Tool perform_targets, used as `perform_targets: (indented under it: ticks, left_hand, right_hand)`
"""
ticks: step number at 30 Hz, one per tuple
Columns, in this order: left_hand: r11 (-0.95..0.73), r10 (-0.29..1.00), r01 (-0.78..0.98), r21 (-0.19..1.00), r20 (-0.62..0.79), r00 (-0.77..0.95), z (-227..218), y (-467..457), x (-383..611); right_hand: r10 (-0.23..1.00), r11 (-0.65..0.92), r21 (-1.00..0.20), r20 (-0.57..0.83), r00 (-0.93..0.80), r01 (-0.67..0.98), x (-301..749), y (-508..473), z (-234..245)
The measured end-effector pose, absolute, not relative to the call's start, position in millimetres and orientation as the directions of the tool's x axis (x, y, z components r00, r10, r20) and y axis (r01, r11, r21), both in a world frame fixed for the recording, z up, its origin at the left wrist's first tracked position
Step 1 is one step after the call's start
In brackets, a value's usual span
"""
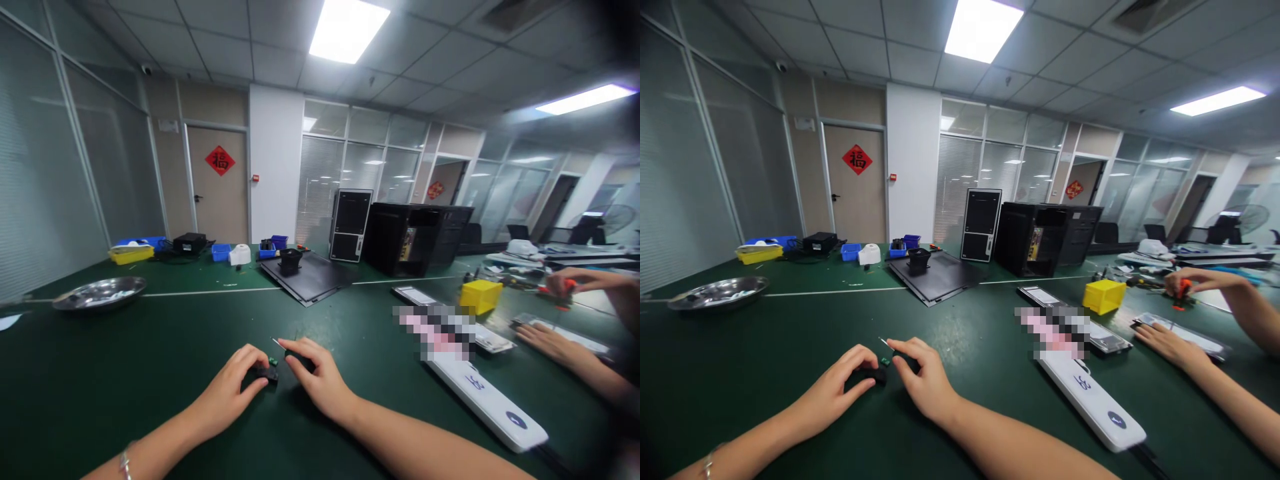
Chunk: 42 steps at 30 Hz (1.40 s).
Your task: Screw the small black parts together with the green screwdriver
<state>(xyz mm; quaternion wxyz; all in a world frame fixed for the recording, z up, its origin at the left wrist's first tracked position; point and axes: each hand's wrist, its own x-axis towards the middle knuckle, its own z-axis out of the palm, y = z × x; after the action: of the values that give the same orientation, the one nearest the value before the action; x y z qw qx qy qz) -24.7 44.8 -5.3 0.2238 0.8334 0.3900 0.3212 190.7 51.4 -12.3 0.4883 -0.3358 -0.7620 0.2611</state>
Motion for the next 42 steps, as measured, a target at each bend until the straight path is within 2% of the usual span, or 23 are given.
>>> perform_targets:
  ticks: [6,12,18,23,28,30,32,36,40,42]
  left_hand:
    - [-0.568,0.823,0.649,0.507,0.342,0.453,1.1,38.0,-14.2]
    - [-0.538,0.841,0.594,0.598,0.331,0.428,1.7,41.3,-10.0]
    - [-0.578,0.814,0.501,0.644,0.415,0.406,-7.5,48.8,-23.3]
    - [-0.587,0.793,0.485,0.648,0.337,0.508,-9.5,50.8,-26.0]
    - [-0.481,0.876,0.644,0.595,0.302,0.376,-7.9,46.7,-20.3]
    - [-0.471,0.882,0.672,0.572,0.286,0.375,-8.1,46.0,-20.1]
    - [-0.493,0.866,0.621,0.609,0.277,0.416,-9.2,47.4,-22.0]
    - [-0.452,0.871,0.393,0.801,0.301,0.387,-13.5,55.6,-28.1]
    - [-0.278,0.901,0.065,0.958,0.236,0.364,-16.0,62.0,-30.9]
    - [-0.181,0.905,-0.004,0.984,0.168,0.39,-16.1,62.4,-30.8]
  right_hand:
    - [0.827,0.562,-0.762,0.513,-0.23,0.321,188.5,58.5,-22.2]
    - [0.91,0.405,-0.811,0.313,-0.271,0.422,187.2,78.8,-23.5]
    - [0.89,0.447,-0.725,0.3,-0.344,0.524,178.5,94.4,-15.3]
    - [0.874,0.48,-0.638,0.288,-0.391,0.602,180.0,88.7,-14.0]
    - [0.876,0.481,-0.551,0.267,-0.402,0.682,177.8,84.0,-12.1]
    - [0.872,0.489,-0.526,0.268,-0.41,0.696,176.1,83.0,-11.1]
    - [0.866,0.499,-0.513,0.271,-0.419,0.699,175.4,82.6,-10.5]
    - [0.855,0.517,-0.522,0.293,-0.427,0.678,177.3,84.6,-12.6]
    - [0.847,0.532,-0.58,0.341,-0.409,0.617,179.9,87.4,-17.6]
    - [0.841,0.54,-0.617,0.37,-0.394,0.573,180.7,88.0,-18.9]
